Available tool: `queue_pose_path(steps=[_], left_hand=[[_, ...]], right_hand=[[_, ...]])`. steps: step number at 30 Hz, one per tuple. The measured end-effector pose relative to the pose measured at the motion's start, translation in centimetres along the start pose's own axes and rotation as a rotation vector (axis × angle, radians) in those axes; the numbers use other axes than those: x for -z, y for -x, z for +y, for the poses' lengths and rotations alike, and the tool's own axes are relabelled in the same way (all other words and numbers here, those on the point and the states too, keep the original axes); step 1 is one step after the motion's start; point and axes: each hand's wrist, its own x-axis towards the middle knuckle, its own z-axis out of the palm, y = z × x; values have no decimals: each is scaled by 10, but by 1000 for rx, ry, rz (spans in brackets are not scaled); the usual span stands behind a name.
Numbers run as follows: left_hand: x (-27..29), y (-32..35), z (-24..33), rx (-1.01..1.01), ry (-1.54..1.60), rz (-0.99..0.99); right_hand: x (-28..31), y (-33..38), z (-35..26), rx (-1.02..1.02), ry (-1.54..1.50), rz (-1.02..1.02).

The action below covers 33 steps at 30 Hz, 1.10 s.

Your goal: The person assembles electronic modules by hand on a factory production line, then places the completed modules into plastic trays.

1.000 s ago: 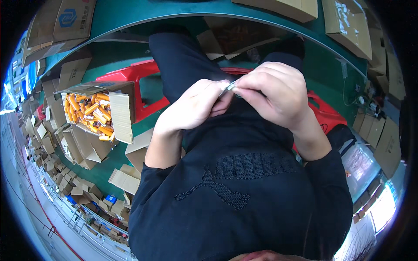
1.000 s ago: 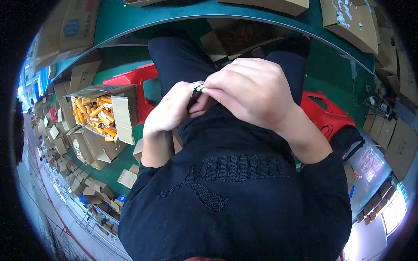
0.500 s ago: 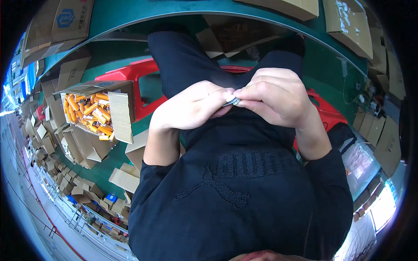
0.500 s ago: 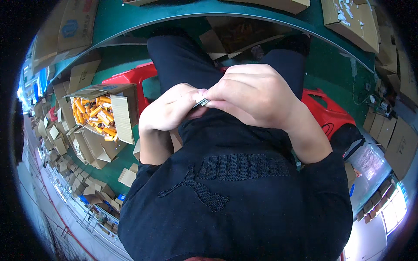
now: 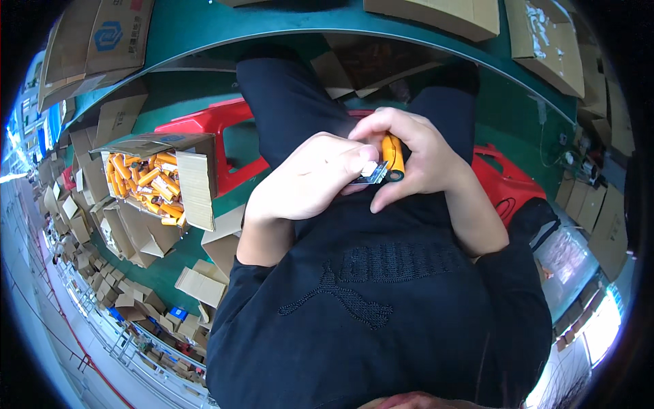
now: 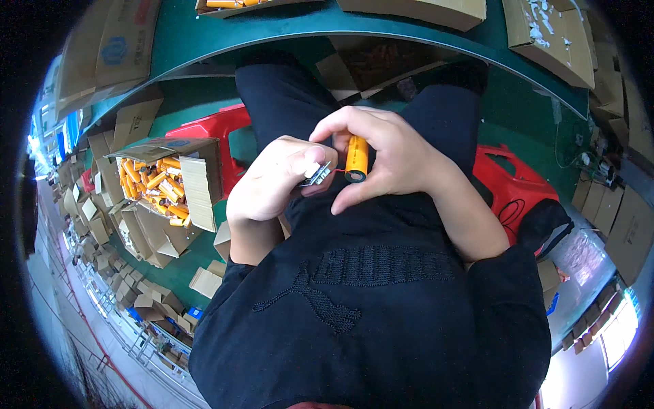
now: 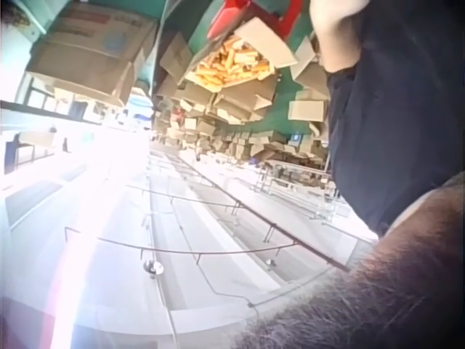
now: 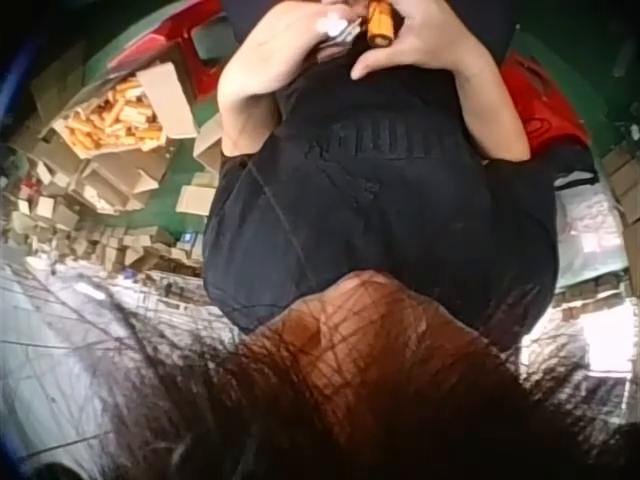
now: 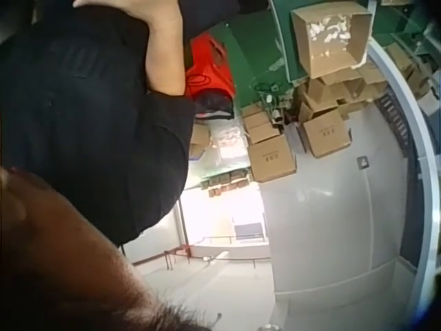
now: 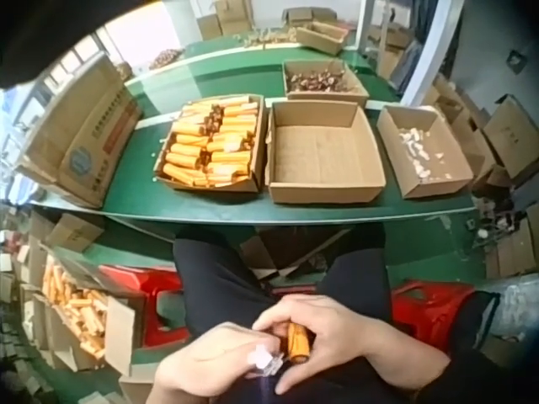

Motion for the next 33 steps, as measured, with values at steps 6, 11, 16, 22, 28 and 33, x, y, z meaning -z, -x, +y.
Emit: queue_pose_path(steps=[6,11,16,22,28,33], left_hand=[[3,-9,-9,-258,-199,143],[12,-21,-26,-227,-283,202],[6,-28,-30,-215,-370,237],[7,-30,-36,-232,-378,337],[5,-30,-41,-233,-334,361],[4,-27,-43,-256,-319,376]], right_hand=[[12,6,-17,61,207,39],[5,7,-21,90,196,129],[5,3,-19,48,304,323],[9,3,-24,80,324,93],[4,0,-27,101,302,207],[5,-2,-27,43,434,291]])
